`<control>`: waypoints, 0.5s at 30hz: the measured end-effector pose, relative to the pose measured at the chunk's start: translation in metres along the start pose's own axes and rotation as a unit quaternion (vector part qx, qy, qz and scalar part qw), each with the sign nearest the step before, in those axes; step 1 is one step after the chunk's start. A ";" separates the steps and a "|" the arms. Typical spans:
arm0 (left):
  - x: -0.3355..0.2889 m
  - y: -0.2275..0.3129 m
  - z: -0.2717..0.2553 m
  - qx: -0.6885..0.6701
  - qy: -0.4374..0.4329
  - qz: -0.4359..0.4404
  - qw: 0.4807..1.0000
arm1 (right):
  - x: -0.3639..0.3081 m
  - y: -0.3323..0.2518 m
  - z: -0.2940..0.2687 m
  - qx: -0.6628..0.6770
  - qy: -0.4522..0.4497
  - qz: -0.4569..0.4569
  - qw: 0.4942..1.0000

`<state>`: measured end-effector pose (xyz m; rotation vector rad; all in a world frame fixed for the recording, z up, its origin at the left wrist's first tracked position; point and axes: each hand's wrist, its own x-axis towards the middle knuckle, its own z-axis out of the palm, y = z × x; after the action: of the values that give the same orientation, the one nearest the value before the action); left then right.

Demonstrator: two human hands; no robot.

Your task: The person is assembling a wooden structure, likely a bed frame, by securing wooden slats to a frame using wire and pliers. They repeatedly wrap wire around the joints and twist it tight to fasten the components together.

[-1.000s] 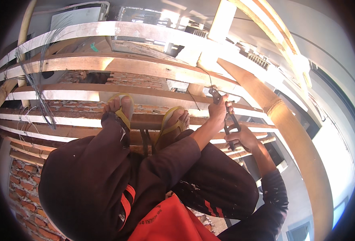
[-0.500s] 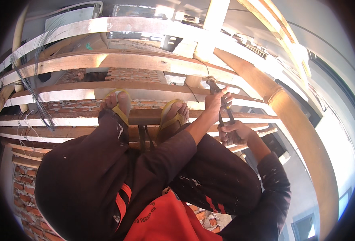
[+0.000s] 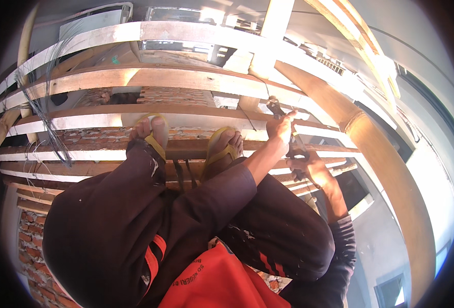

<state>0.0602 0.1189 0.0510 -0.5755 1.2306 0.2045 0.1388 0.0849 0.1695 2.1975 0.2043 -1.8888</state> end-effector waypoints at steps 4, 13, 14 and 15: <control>0.006 -0.009 -0.019 -0.118 -0.160 0.006 0.980 | 0.003 0.036 0.006 0.310 -0.150 0.019 0.938; 0.023 -0.021 0.005 0.105 0.032 0.095 0.989 | -0.014 0.013 0.043 -0.128 0.221 -0.150 0.955; 0.023 -0.023 0.003 0.138 0.026 0.111 0.984 | -0.008 0.013 0.044 -0.264 0.275 -0.185 0.906; 0.026 -0.024 0.000 0.170 0.022 0.128 0.977 | -0.001 0.014 0.042 -0.336 0.281 -0.234 0.868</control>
<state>0.0797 0.0953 0.0345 -0.1239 1.3450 0.1917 0.1023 0.0608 0.1663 2.1916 1.3717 -0.9956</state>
